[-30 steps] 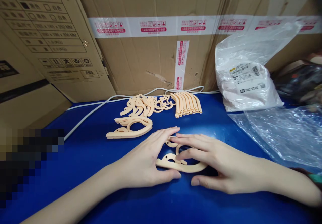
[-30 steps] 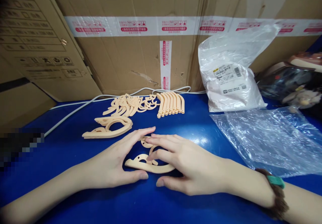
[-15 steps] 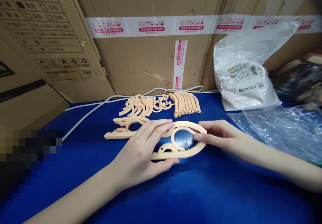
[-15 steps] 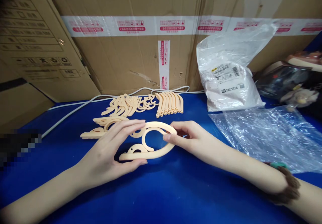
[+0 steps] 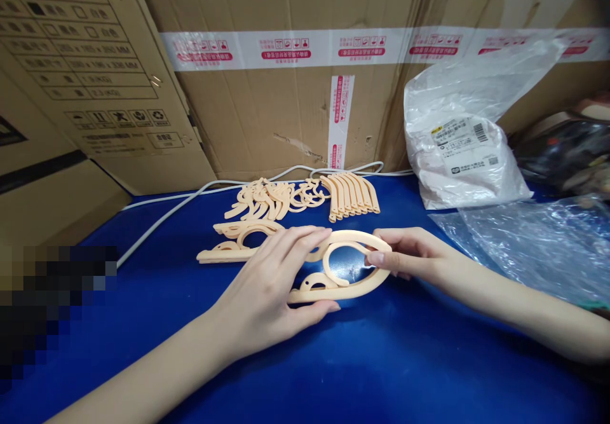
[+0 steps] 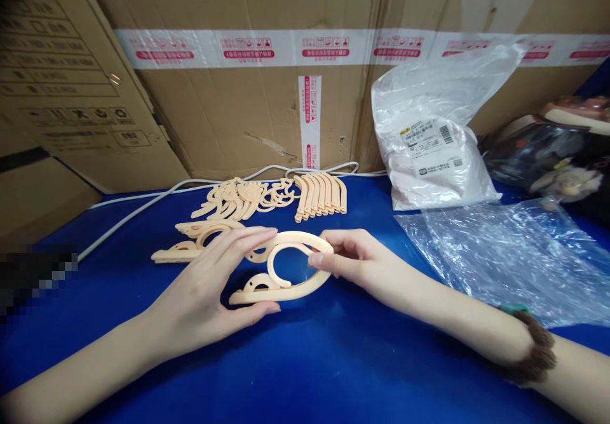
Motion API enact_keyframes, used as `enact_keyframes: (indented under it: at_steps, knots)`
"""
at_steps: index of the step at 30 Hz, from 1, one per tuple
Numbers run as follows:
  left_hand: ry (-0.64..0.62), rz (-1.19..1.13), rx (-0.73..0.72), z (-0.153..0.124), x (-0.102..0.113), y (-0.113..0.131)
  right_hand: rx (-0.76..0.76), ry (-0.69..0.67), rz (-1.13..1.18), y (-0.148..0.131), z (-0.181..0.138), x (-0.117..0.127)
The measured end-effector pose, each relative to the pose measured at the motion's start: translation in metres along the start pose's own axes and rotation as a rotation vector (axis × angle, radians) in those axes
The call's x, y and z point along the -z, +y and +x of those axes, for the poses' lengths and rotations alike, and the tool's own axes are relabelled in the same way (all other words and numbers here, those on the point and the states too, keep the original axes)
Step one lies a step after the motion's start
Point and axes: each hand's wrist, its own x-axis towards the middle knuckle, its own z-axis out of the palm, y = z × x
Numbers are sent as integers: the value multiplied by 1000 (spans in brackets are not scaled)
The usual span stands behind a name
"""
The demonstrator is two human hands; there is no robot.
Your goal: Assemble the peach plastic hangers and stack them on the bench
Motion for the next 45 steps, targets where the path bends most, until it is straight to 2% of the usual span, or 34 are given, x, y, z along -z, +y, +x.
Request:
enact_keyframes:
  at_steps: [10, 23, 45]
  knots:
    - [-47, -67, 47, 2, 1, 1, -9, -9, -3, 3, 0, -1]
    - [-13, 83, -8, 0, 0, 1, -14, -8, -35, 1, 1, -2]
    - [-24, 125, -51, 0, 0, 0, 13, -46, -90, 5, -4, -4]
